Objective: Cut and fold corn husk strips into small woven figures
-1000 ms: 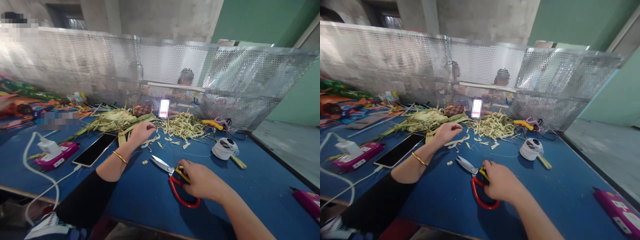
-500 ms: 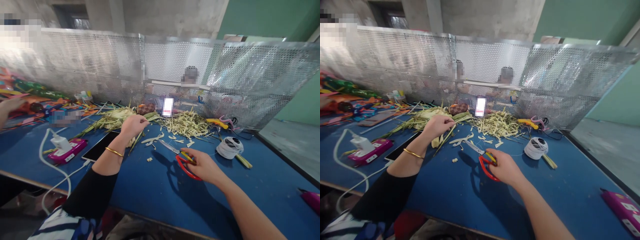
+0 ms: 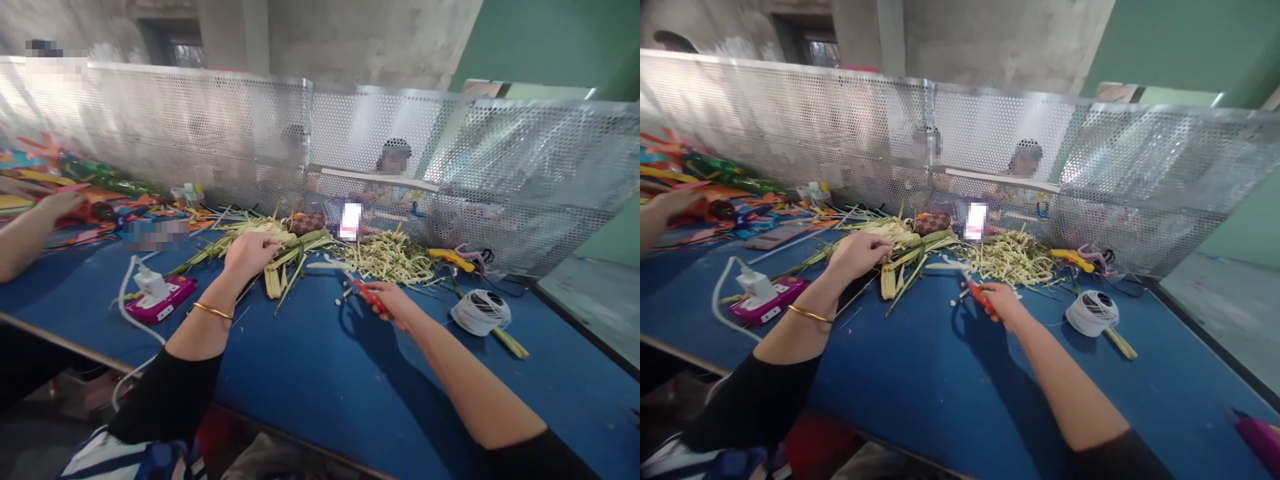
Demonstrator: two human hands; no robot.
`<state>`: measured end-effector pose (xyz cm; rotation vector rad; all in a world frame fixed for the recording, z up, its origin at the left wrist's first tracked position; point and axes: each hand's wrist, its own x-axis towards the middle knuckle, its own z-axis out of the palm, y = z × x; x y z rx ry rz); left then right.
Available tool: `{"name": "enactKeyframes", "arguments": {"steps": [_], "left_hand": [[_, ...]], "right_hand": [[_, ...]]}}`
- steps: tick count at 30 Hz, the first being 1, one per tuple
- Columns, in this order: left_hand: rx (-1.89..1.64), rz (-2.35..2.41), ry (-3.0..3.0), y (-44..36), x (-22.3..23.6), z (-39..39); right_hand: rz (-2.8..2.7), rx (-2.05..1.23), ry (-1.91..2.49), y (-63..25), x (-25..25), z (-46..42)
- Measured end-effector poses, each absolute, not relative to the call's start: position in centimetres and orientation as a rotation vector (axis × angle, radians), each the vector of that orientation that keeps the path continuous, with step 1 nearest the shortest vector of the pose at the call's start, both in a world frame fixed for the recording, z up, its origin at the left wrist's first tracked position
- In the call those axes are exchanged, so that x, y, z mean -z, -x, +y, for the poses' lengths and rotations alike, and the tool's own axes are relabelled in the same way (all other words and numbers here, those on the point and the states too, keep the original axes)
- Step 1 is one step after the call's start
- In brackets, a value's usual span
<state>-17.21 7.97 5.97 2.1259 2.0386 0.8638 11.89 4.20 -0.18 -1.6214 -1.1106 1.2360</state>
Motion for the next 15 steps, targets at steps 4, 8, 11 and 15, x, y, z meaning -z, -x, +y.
{"name": "enactKeyframes", "arguments": {"steps": [4, 8, 11, 15], "left_hand": [[-0.82, 2.074, -2.112, 17.3, -6.0, 7.8], [-0.95, 2.179, -2.033, 17.1, -6.1, 7.6], [-1.299, 2.182, -1.891, 17.2, -6.4, 7.4], [-1.739, 2.082, -1.735, 17.8, -6.9, 6.9]], "right_hand": [[-0.953, -1.105, 1.521, -12.1, 0.1, 4.9], [-1.009, -1.165, 1.456, -11.1, -0.7, 2.7], [-1.271, -1.447, 1.488, -10.2, -1.2, 1.5], [-1.504, -1.36, 1.762, -11.3, -1.0, 2.6]]}}
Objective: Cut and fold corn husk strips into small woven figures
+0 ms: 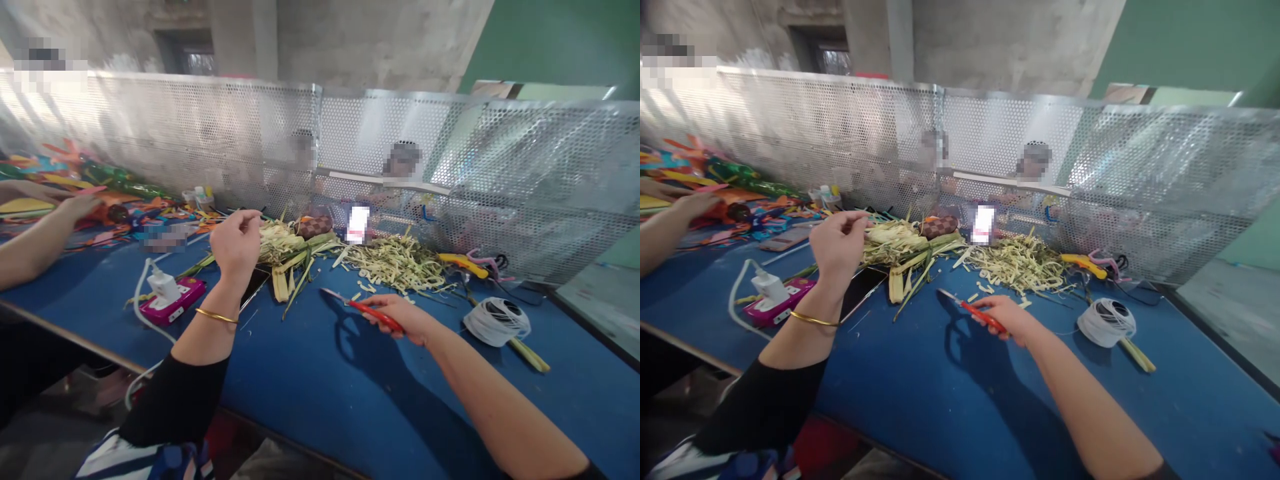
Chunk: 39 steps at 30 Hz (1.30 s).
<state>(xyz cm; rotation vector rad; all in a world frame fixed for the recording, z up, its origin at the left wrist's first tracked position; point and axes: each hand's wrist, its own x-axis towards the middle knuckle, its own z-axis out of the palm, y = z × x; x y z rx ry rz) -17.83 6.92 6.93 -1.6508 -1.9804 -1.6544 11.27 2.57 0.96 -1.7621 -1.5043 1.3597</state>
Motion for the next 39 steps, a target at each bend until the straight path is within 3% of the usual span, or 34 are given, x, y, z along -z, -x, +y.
{"name": "enactKeyframes", "arguments": {"steps": [3, 11, 18, 21, 24, 39], "left_hand": [[1.726, -1.948, 1.582, 18.3, -7.1, 6.7], [1.362, -2.044, 1.976, 16.0, -6.3, 7.3], [0.834, -1.958, 2.29, 12.2, -5.2, 8.6], [0.614, -2.093, 2.237, 11.1, -4.7, 11.1], [0.584, -2.155, 2.167, 10.1, -4.3, 14.2], [0.588, -2.017, 2.091, 8.4, -2.3, 20.7]], "right_hand": [[-1.447, -0.915, 1.931, -13.8, -0.3, 3.9], [-1.689, -0.44, 1.937, -15.3, 0.3, 0.7], [-2.119, -0.567, 1.836, -13.0, 0.6, -1.6], [-2.024, -0.345, 2.03, -14.2, 0.6, -1.1], [-1.841, -0.097, 2.142, -15.3, 0.6, -0.9], [-2.129, -0.117, 2.126, -13.7, 1.4, -1.8]]}}
